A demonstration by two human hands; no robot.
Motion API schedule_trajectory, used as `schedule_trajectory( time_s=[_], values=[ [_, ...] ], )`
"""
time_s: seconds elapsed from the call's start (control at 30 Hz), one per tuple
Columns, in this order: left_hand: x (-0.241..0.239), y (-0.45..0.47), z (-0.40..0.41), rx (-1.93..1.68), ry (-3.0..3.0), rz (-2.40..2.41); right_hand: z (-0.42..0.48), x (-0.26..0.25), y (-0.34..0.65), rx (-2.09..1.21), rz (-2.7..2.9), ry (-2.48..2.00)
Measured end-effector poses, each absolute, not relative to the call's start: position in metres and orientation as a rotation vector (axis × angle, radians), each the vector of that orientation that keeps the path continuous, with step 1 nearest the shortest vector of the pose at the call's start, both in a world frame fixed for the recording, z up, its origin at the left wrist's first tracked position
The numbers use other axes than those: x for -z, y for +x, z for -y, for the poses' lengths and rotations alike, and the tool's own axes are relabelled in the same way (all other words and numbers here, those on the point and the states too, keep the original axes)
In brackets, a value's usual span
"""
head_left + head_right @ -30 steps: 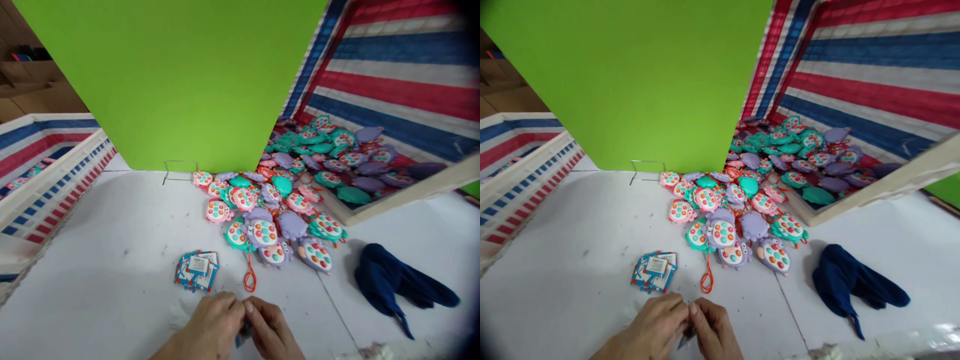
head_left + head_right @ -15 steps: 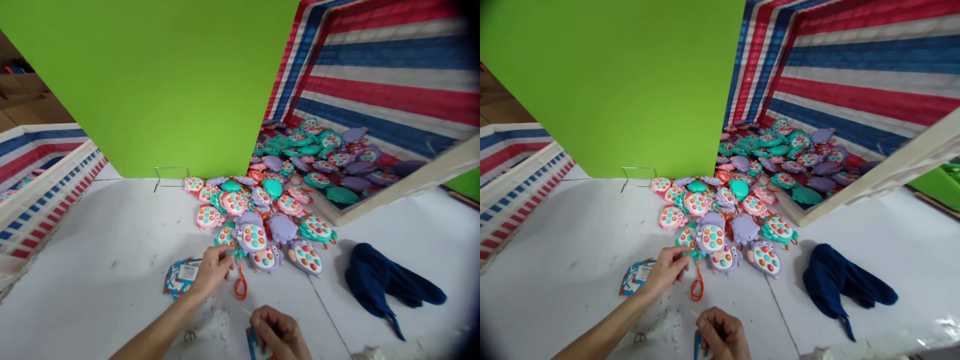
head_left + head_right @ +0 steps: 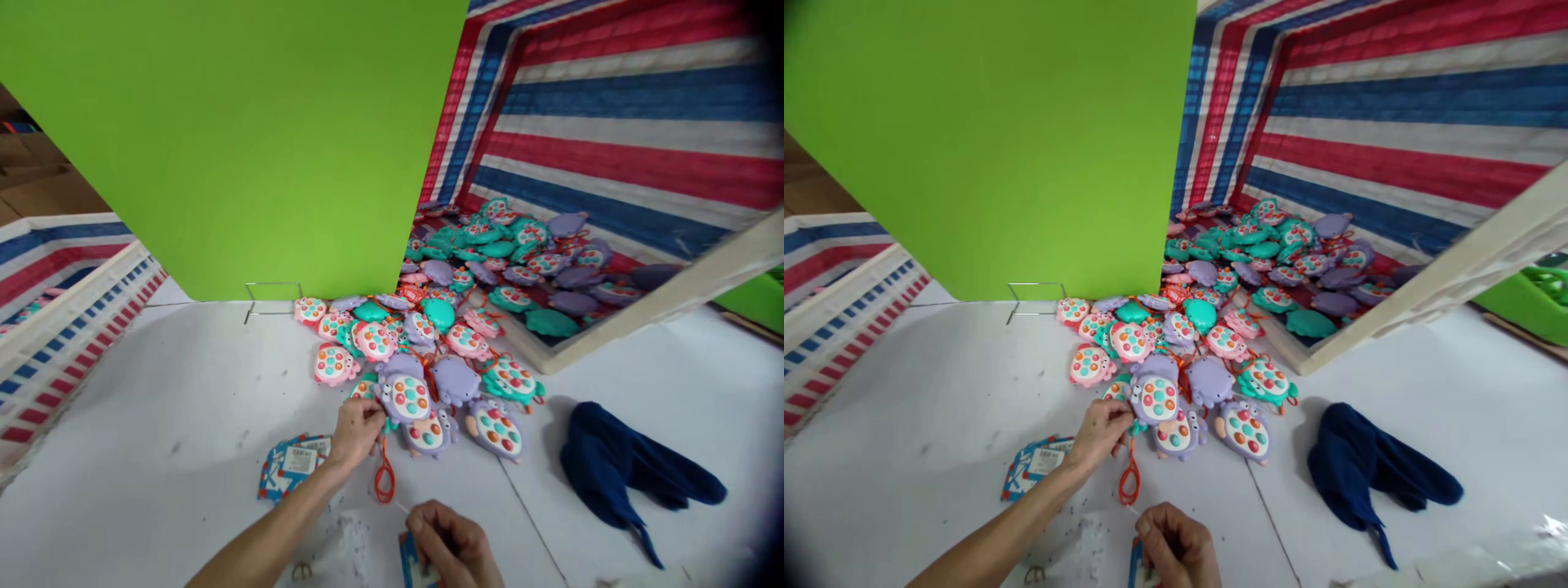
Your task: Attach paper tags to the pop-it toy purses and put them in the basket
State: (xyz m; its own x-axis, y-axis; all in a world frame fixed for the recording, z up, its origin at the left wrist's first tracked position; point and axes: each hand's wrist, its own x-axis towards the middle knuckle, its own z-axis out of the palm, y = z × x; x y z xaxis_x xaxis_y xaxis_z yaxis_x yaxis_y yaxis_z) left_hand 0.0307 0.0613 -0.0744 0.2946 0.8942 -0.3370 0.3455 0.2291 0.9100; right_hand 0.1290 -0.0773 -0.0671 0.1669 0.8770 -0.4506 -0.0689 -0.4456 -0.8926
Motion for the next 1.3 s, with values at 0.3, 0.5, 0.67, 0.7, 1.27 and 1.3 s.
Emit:
schedule_trajectory(
  time_s=[0.3, 0.5, 0.67, 0.7, 1.27, 1.3],
  values=[
    [0.063, 0.012, -0.061, -0.724, 1.305, -1.258, 0.043, 0.061, 0.125, -1.111, 1.000, -1.597],
    [0.060, 0.004, -0.052, -0.736, 1.297, -1.179, 0.012, 0.073, 0.119, -0.952, 1.063, -1.635],
    [0.053, 0.000, -0.047, -0.765, 1.324, -1.109, -0.001, 0.079, 0.111, -0.872, 1.087, -1.608],
    [0.052, -0.001, -0.046, -0.781, 1.317, -1.096, -0.002, 0.080, 0.109, -0.866, 1.082, -1.592],
    [0.075, 0.005, -0.051, -0.819, 0.670, -1.057, -0.003, 0.099, 0.098, -0.903, 0.997, -1.489],
    [0.075, 0.005, -0.051, -0.814, 0.674, -1.061, -0.003, 0.097, 0.097, -0.884, 1.013, -1.497]
  ],
)
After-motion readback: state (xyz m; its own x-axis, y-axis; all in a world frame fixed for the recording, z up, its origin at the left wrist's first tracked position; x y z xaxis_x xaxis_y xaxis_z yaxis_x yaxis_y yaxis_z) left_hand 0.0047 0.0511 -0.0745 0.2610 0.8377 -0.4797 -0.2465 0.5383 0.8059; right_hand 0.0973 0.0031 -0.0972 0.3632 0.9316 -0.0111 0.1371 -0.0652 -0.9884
